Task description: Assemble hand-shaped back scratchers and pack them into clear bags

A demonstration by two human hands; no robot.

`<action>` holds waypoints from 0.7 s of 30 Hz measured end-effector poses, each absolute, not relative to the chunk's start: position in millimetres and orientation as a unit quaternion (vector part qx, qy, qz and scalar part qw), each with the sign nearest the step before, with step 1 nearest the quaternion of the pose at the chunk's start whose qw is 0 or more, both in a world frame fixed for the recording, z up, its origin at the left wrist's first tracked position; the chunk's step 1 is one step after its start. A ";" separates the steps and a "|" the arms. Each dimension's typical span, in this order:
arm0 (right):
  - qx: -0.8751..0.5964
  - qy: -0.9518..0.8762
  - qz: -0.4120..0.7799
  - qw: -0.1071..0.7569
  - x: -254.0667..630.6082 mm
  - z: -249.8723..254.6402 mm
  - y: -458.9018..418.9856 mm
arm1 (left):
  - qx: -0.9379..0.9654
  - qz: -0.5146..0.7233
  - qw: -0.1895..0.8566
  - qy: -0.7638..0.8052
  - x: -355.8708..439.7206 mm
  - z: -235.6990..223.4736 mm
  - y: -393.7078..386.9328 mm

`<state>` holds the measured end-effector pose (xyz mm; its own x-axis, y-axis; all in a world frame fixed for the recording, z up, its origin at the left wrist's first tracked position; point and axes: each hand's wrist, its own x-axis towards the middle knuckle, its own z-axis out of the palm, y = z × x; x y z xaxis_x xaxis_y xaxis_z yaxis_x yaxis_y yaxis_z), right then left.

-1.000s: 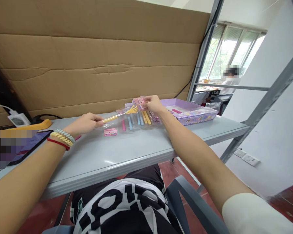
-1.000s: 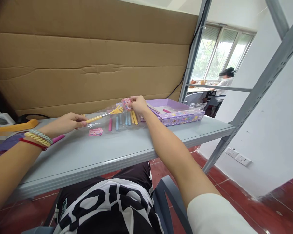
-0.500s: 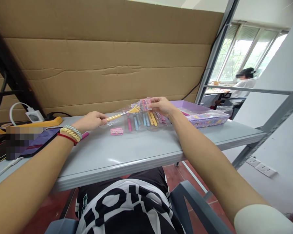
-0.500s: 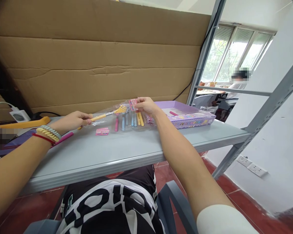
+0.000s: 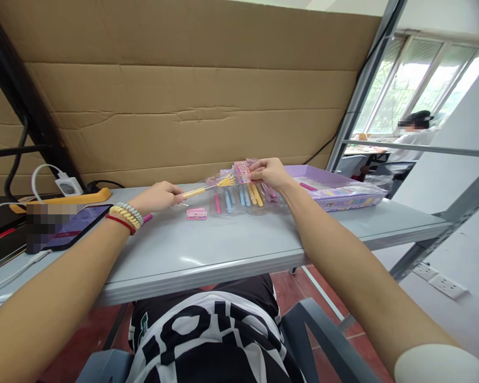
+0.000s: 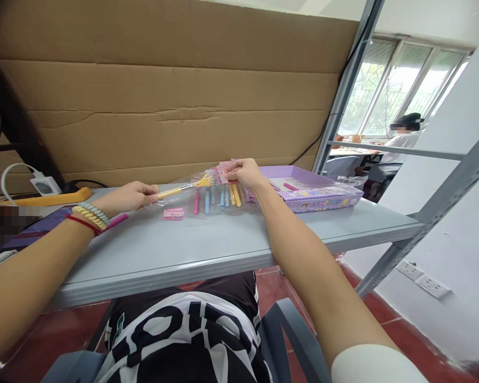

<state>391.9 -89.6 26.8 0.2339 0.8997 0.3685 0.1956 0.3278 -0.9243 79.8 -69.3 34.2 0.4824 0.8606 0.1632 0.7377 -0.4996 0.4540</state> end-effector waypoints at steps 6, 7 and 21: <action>-0.465 -0.558 0.290 0.624 389.0 27.6 -89.3 | 0.844 0.190 0.197 0.460 79.4 34.5 -69.3; -0.447 -0.560 0.313 0.624 389.6 28.0 -88.5 | 0.843 0.193 0.205 0.458 79.0 34.2 -68.7; -0.528 -0.570 0.248 0.579 387.3 21.9 -79.7 | 0.861 0.161 0.245 0.417 77.9 30.3 -63.5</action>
<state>387.3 -79.7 21.9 0.2281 0.8889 0.3974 0.3144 0.3190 -0.8941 77.9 -63.5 30.3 0.6010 0.7959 0.0733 0.6383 -0.5332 0.5552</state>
